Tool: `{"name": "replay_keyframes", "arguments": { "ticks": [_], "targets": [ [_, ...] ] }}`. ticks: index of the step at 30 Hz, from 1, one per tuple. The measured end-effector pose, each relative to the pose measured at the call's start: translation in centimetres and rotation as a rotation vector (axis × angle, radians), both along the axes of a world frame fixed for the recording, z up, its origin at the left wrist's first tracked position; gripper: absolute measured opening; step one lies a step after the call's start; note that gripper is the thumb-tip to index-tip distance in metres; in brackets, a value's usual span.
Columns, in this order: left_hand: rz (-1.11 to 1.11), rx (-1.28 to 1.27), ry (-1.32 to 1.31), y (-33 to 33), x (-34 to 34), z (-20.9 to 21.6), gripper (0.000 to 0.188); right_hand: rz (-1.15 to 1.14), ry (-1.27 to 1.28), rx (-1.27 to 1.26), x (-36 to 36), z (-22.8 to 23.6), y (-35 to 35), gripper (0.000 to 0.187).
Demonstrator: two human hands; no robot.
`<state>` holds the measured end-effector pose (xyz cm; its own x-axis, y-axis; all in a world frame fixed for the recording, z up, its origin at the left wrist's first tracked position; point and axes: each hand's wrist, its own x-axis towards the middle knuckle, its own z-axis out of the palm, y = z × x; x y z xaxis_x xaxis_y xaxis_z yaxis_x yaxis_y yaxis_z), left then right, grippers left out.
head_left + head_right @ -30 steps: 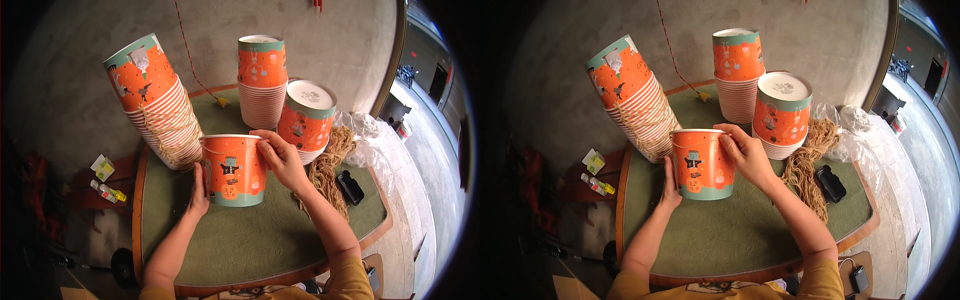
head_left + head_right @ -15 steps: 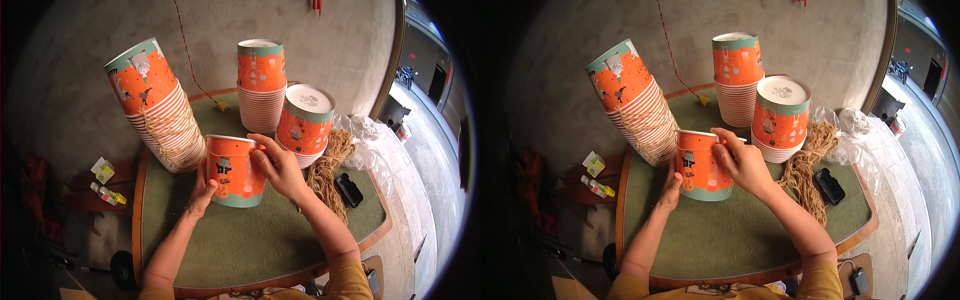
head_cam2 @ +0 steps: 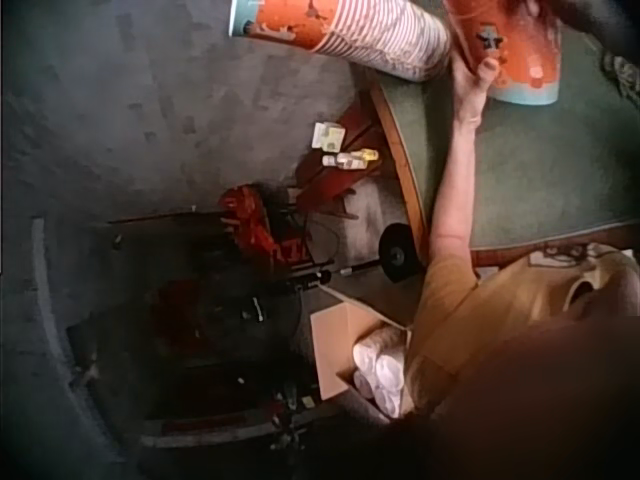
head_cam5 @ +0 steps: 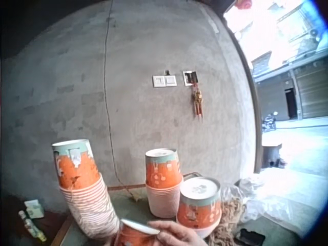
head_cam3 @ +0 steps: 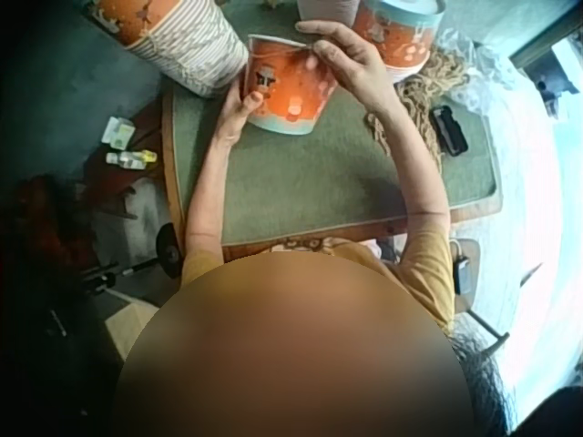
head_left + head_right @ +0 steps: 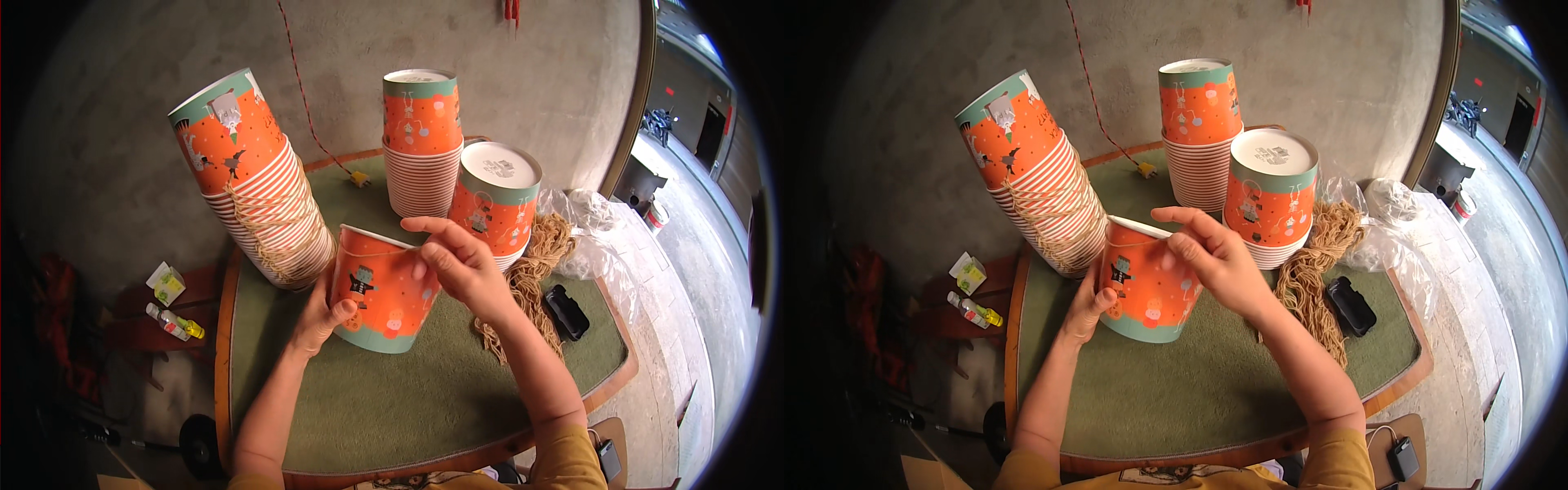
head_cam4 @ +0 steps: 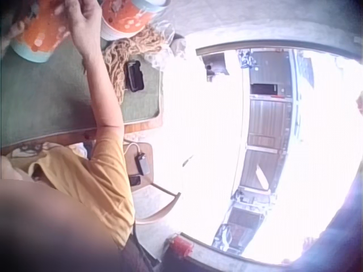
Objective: Threading a string through holes in decorated paper cups to assemble a craft.
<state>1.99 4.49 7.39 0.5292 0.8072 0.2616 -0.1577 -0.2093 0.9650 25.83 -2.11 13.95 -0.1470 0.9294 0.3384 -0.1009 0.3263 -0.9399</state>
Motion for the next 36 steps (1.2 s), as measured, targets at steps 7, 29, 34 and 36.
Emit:
{"name": "replay_keyframes", "arguments": {
  "ticks": [7, 29, 34, 36],
  "targets": [
    [-0.111, -0.068, 0.078, -0.3, -0.5, 0.6, 0.124, -0.155, 0.419, -0.039, 1.9, -0.5, 0.9, 0.027],
    [-0.235, -0.4, -0.32, 4.0, -4.8, -7.4, 0.08, -0.131, -0.047, -0.296, 0.7, -2.4, 2.2, 0.032],
    [-0.188, -0.462, -0.333, 3.9, -4.5, -8.0, 0.085, -0.098, -0.083, -0.283, 0.9, -2.9, 2.4, 0.034],
    [-0.186, -0.47, -0.337, 3.7, -4.5, -7.8, 0.085, -0.085, -0.087, -0.269, 0.9, -3.1, 2.5, 0.034]
  ]
}}
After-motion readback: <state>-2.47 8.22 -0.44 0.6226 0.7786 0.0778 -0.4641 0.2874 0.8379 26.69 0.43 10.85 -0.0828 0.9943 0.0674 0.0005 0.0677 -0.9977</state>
